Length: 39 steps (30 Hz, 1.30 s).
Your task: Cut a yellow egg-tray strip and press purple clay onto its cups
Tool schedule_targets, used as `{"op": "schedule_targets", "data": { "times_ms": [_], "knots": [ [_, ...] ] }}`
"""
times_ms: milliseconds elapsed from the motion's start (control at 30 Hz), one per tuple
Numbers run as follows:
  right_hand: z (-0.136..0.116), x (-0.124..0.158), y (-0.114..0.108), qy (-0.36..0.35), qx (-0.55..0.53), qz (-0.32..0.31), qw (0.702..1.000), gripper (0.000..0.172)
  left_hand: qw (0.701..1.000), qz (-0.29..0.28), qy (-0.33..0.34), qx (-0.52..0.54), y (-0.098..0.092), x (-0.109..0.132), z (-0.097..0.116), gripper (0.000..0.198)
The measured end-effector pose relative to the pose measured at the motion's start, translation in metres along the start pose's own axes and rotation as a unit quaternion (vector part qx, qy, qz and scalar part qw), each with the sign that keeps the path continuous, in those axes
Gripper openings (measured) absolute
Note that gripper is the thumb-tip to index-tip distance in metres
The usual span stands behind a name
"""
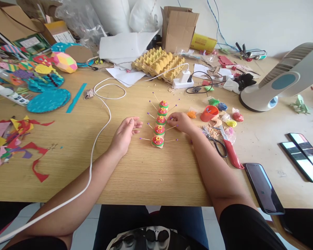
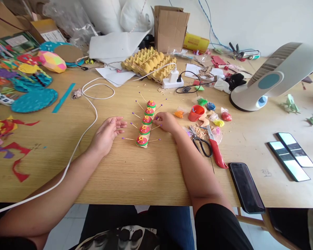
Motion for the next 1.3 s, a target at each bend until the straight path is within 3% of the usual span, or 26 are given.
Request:
{"op": "schedule_targets", "data": {
  "times_ms": [267,733,933,1100,1300],
  "knots": [
    [0.001,0.003,-0.003,0.023,-0.058,-0.014,0.998,0.024,1.0,0.0,0.001,-0.003,-0.001,0.0,0.0,0.04],
    [0.0,0.002,-0.002,0.01,-0.052,0.007,0.999,0.023,1.0,0.008,-0.01,-0.005,0.0,0.001,0.002,0.041],
    [-0.001,0.004,-0.015,0.058,-0.087,0.043,0.994,0.028,0.999,0.006,-0.041,0.014,0.001,0.0,-0.001,0.042],
    [0.007,0.004,-0.014,0.143,-0.141,0.0,0.98,0.024,0.997,-0.01,-0.079,0.014,0.003,0.0,-0.003,0.037],
    [0.015,0.007,-0.027,0.15,-0.082,0.049,0.984,0.016,0.995,-0.028,-0.09,-0.022,0.001,-0.005,-0.01,0.035]
  ]
}}
Point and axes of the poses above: each hand's wrist, its own x-axis away from the middle knuckle, its own y-axis out of the palm, z = x × y, the point moved 5 cm from there along -x, towards the middle knuckle, and after that the axes turned 15 degrees about z, right-handed, at the moved point
